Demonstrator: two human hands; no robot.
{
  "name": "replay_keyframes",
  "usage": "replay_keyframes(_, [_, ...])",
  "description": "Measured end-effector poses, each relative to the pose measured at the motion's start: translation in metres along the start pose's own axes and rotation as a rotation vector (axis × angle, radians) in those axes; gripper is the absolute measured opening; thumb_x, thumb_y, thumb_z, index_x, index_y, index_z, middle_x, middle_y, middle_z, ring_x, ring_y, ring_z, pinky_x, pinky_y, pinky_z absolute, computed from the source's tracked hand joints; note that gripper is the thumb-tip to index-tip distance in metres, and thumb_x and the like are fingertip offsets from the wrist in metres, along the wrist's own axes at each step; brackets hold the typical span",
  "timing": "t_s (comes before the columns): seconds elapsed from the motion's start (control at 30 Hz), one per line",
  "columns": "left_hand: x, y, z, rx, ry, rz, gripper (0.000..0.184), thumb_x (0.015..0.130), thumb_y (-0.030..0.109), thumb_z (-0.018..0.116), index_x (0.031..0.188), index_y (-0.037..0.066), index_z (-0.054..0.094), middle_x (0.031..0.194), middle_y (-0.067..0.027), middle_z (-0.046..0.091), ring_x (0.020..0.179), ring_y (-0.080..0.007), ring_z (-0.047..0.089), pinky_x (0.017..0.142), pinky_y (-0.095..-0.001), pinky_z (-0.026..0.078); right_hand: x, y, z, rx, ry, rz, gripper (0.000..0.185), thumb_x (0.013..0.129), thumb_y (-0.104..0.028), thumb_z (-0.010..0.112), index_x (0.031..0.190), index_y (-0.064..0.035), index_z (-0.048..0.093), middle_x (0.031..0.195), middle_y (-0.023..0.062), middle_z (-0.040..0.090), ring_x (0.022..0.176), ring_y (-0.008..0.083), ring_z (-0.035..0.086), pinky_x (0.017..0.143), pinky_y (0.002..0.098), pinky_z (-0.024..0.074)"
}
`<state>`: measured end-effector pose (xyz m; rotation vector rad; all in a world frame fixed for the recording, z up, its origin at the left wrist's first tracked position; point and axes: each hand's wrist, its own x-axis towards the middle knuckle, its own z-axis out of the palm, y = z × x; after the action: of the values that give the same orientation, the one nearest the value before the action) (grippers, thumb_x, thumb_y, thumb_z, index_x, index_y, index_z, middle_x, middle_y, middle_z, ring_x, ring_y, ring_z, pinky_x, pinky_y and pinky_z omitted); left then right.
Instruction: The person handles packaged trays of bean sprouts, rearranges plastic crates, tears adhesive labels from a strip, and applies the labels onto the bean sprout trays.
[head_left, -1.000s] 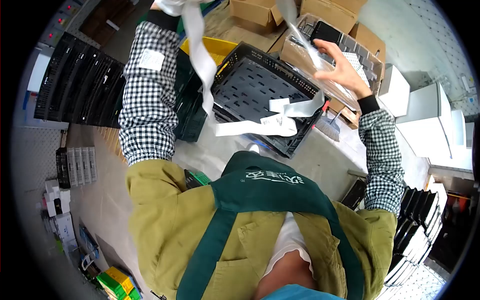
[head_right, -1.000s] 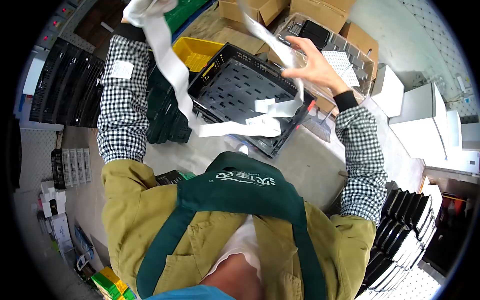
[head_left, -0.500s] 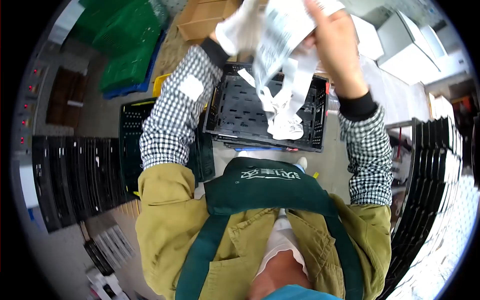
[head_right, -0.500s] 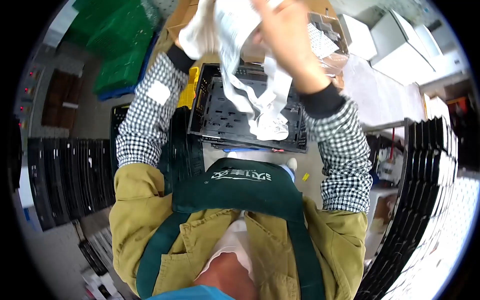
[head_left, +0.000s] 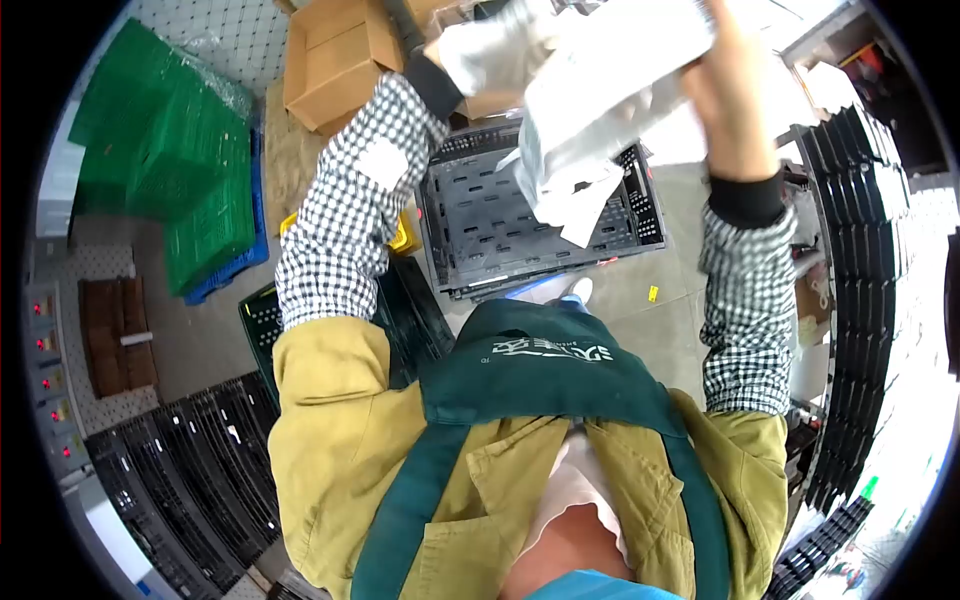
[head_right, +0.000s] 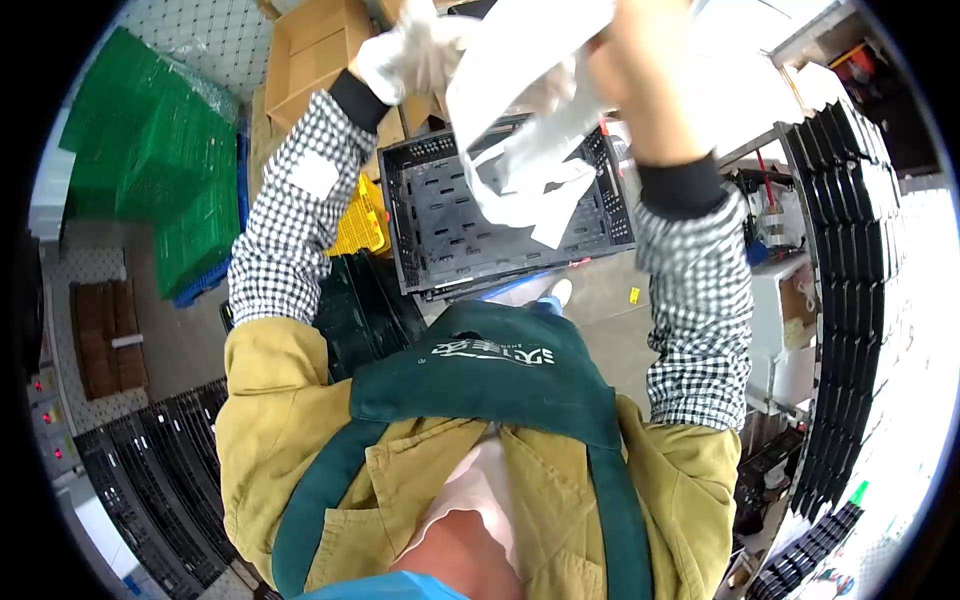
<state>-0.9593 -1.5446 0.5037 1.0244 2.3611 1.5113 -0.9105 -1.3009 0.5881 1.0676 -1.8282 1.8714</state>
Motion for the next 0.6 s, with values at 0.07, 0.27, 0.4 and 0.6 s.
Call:
replay_keyframes(0.07, [-0.001,-0.001,0.0,0.047,0.039,-0.08,0.042,0.082,0.022,0.068,0.12,0.007,0.06,0.103,-0.0076,0.066,0.09,-0.0184,0.061,0.074,-0.0356,0.053,0.013,-0.01,-0.001,0.669,0.028,0.195,0.051,0.094,-0.035,0.051,0.125,0.0053,0.046,0.125,0.017,0.054,0.114,0.0211,0.054,0.096,0.0344,0.0459])
replay_keyframes(0.27, [0.025,0.101,-0.034,-0.702,-0.063,0.105,0.047,0.093,0.023,0.055,0.131,-0.002,0.047,0.123,-0.0115,0.058,0.112,-0.02,0.055,0.096,-0.0344,0.045,-0.078,0.013,0.085,0.021,-0.471,0.188,0.037,0.094,-0.033,0.052,0.119,-0.0061,0.06,0.116,0.0111,0.064,0.107,0.0209,0.06,0.092,0.0337,0.0474])
replay_keyframes(0.4, [0.006,0.127,-0.027,-0.787,-0.202,0.017,0.055,0.089,0.028,0.062,0.132,-0.002,0.046,0.123,-0.0123,0.059,0.112,-0.0205,0.055,0.095,-0.0364,0.044,-0.005,0.005,0.011,0.351,-0.363,0.226,0.041,0.097,-0.036,0.045,0.119,-0.0026,0.057,0.115,0.0132,0.063,0.105,0.02,0.062,0.089,0.0335,0.0502])
replay_keyframes(0.6, [0.011,0.136,-0.029,-0.353,-0.054,0.221,0.035,0.086,0.022,0.065,0.114,0.0,0.063,0.107,-0.0097,0.066,0.098,-0.0161,0.06,0.087,-0.0289,0.047,-0.011,0.008,0.005,0.637,-0.183,0.299,0.041,0.095,-0.037,0.049,0.12,-0.0058,0.056,0.118,0.0102,0.06,0.103,0.0188,0.06,0.085,0.0336,0.0499])
